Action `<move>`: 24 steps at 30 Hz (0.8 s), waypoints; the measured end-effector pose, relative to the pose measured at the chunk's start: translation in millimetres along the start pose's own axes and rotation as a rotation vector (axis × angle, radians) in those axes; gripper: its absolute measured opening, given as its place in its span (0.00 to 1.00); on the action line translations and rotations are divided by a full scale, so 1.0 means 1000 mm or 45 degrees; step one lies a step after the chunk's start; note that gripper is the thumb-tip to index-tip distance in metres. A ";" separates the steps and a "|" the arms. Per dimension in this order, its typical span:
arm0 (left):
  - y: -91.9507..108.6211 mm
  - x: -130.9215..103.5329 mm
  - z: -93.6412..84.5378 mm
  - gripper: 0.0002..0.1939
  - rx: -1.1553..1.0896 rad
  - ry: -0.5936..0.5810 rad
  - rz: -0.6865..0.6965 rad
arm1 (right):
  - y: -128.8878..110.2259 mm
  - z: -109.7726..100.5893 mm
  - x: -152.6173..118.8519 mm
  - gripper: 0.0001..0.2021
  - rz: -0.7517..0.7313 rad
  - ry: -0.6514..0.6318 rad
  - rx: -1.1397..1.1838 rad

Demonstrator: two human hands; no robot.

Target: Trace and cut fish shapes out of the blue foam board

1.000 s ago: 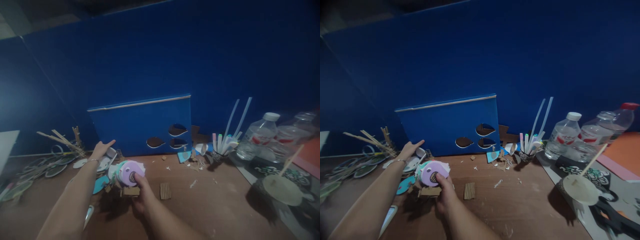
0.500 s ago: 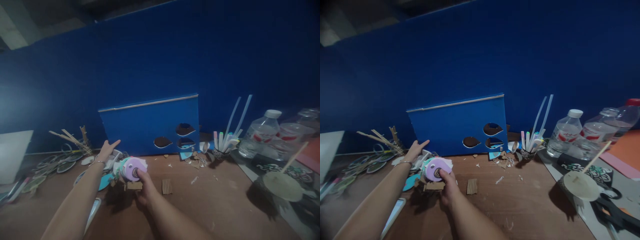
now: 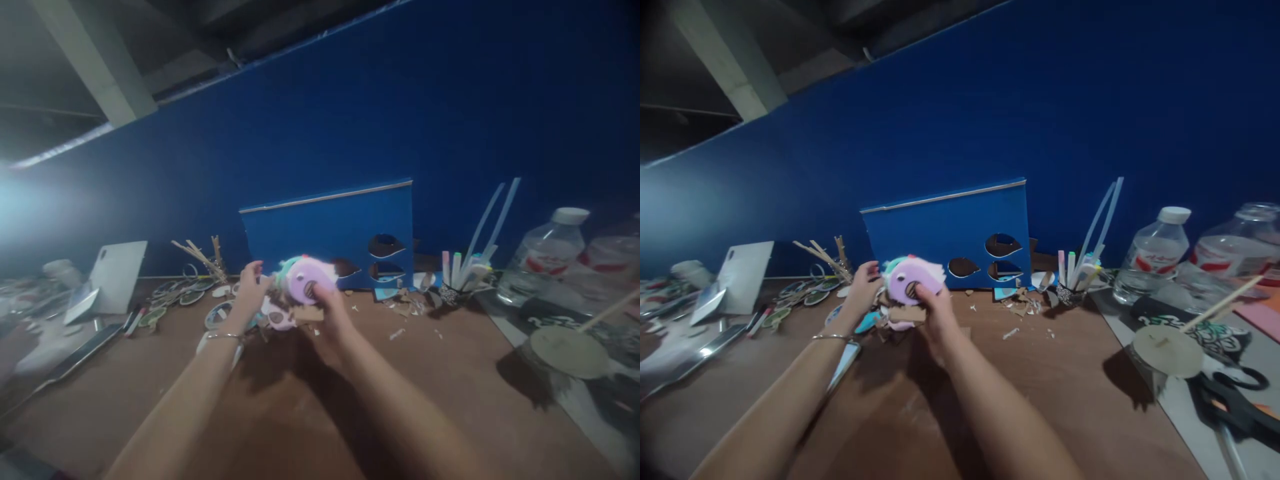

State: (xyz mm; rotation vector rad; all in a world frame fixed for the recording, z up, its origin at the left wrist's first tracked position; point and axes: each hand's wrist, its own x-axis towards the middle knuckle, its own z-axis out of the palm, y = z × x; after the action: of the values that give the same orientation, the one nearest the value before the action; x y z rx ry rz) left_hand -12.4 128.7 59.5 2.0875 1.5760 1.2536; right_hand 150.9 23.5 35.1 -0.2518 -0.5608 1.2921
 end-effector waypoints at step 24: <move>0.041 -0.125 0.082 0.21 0.474 -0.467 0.375 | -0.101 -0.163 -0.051 0.12 -0.012 0.521 0.062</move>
State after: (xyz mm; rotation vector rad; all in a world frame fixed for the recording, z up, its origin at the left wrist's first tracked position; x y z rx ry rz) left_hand 69.7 27.2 -23.8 2.6708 1.4540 0.6188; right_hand 312.0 -31.7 -66.4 -0.4594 -0.1820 1.2004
